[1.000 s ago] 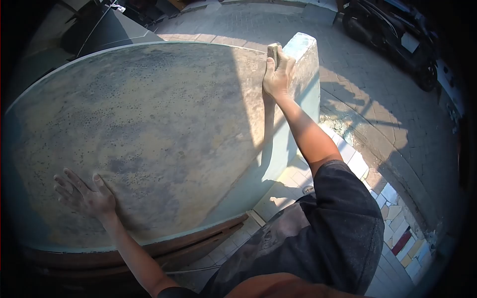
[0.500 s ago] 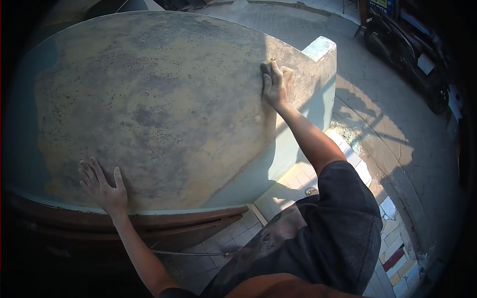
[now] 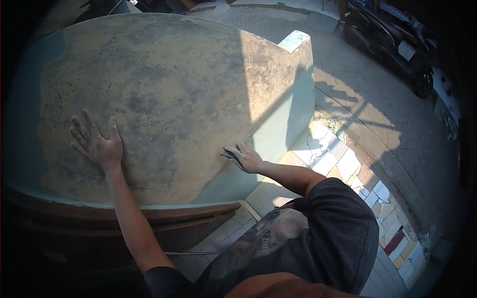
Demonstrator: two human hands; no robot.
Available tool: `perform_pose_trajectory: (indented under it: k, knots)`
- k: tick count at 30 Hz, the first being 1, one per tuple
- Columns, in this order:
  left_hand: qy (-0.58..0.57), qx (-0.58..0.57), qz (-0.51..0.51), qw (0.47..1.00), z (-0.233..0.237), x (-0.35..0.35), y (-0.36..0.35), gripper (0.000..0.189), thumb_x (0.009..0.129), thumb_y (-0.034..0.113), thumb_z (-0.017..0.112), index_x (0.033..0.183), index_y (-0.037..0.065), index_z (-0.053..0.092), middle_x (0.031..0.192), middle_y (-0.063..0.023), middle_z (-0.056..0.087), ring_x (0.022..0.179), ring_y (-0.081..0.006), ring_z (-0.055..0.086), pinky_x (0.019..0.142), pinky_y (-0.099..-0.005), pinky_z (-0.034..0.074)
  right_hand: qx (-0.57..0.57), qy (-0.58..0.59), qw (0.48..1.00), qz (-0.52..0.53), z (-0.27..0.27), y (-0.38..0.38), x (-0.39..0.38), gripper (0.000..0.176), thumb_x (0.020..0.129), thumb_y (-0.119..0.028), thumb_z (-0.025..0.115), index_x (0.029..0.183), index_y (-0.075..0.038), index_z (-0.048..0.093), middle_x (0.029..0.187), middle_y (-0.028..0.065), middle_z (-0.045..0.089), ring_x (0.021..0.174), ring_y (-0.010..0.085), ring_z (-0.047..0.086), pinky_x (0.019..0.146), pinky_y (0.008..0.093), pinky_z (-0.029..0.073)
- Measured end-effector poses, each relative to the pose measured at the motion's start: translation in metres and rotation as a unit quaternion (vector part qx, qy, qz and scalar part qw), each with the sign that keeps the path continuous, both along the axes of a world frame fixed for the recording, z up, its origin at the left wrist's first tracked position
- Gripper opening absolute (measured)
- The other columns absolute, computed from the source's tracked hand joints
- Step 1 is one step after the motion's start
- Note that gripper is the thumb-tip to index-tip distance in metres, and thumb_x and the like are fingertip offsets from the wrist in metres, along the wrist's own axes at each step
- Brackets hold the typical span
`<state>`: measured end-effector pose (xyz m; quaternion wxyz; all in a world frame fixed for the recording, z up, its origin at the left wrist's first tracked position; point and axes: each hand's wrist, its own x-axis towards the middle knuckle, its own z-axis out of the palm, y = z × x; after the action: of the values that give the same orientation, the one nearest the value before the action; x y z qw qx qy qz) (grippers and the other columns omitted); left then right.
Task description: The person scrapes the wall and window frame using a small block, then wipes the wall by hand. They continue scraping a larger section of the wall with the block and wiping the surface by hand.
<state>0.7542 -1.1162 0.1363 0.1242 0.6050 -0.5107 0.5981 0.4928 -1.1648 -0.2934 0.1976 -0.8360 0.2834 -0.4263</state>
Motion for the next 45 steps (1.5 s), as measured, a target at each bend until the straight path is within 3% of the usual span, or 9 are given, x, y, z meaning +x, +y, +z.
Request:
perform_pose_trajectory:
  k: [3,8,9,19,25,31,35,40,45]
  knots:
    - [-0.022,-0.041,-0.017,0.999,0.027,0.002,-0.013,0.082,0.099,0.072,0.043,0.166,0.031,0.022,0.173,-0.0094,0.018,0.158,-0.0372,0.016,0.126,-0.0617,0.010,0.227,0.065,0.948,-0.215,-0.118,0.009,-0.131,0.061,0.099,-0.033,0.063,0.152,-0.016,0.038,0.122,0.0258,0.051,0.109,0.0466,0.056,0.097,0.0541,0.045]
    - [-0.013,-0.117,-0.048,0.992,0.075,-0.008,-0.046,0.084,0.098,0.077,0.036,0.166,0.030,0.023,0.171,-0.0121,0.021,0.157,-0.0391,0.017,0.125,-0.0646,0.009,0.526,0.138,0.437,-0.717,-0.208,0.107,-0.383,0.062,0.103,-0.033,0.052,0.156,-0.011,0.028,0.147,0.0282,0.044,0.135,0.0464,0.049,0.112,0.0567,0.039]
    - [-0.011,-0.148,-0.048,0.988,0.081,-0.011,-0.057,0.084,0.098,0.077,0.034,0.165,0.029,0.024,0.171,-0.0133,0.022,0.157,-0.0402,0.018,0.124,-0.0655,0.009,0.581,0.058,0.424,-0.693,-0.159,0.133,-0.415,0.063,0.104,-0.032,0.053,0.155,-0.007,0.028,0.147,0.0293,0.044,0.133,0.0481,0.051,0.111,0.0550,0.042]
    - [-0.007,-0.121,-0.147,0.982,0.060,-0.079,-0.118,0.078,0.101,0.070,0.035,0.165,0.025,0.028,0.171,-0.0126,0.023,0.157,-0.0390,0.017,0.126,-0.0607,0.007,0.614,0.077,0.445,-0.648,-0.267,0.205,-0.434,0.074,0.103,-0.039,0.056,0.160,-0.010,0.018,0.154,0.0327,0.036,0.138,0.0475,0.047,0.112,0.0584,0.040]
    - [-0.204,0.287,-0.016,0.936,-0.046,-0.105,-0.126,0.075,0.100,0.072,0.034,0.165,0.039,0.016,0.174,0.0056,0.009,0.160,-0.0193,0.008,0.132,-0.0451,0.004,0.540,0.069,0.695,-0.470,-0.174,0.025,-0.323,0.076,0.101,-0.036,0.062,0.158,-0.008,0.020,0.149,0.0352,0.039,0.132,0.0503,0.050,0.112,0.0545,0.041]
    - [-0.065,0.084,-0.059,0.992,0.051,-0.063,-0.088,0.075,0.100,0.069,0.041,0.165,0.039,0.019,0.174,0.0029,0.012,0.160,-0.0232,0.011,0.131,-0.0489,0.009,0.339,-0.122,0.855,-0.373,-0.104,-0.104,-0.278,0.069,0.102,-0.028,0.064,0.154,0.001,0.029,0.150,0.0283,0.042,0.138,0.0401,0.046,0.116,0.0467,0.036]
    - [0.031,-0.077,-0.015,0.996,0.084,-0.068,-0.071,0.082,0.098,0.047,0.060,0.164,0.013,0.027,0.171,-0.0149,0.020,0.158,-0.0370,0.017,0.128,-0.0519,0.010,0.427,-0.302,0.804,-0.284,-0.085,-0.174,-0.262,0.062,0.105,-0.037,0.061,0.149,0.000,0.038,0.136,0.0199,0.055,0.119,0.0276,0.058,0.101,0.0377,0.048]
    - [0.082,-0.091,-0.060,0.991,0.016,-0.080,-0.114,0.074,0.100,0.070,0.039,0.165,0.040,0.017,0.175,-0.0030,0.007,0.160,-0.0299,0.004,0.129,-0.0557,0.003,0.508,-0.468,0.722,-0.044,0.039,-0.182,-0.194,0.032,0.106,-0.036,0.059,0.123,-0.009,0.057,0.077,-0.0021,0.055,0.056,0.0114,0.053,0.046,0.0303,0.042]
    - [-0.020,0.150,0.070,0.986,-0.036,-0.092,-0.095,0.075,0.100,0.070,0.041,0.165,0.042,0.016,0.175,-0.0007,0.004,0.161,-0.0288,0.002,0.130,-0.0536,0.001,0.563,-0.467,0.674,0.102,0.070,-0.176,-0.144,0.028,0.109,-0.033,0.051,0.129,-0.014,0.059,0.095,-0.0013,0.063,0.078,0.0103,0.060,0.066,0.0264,0.048]
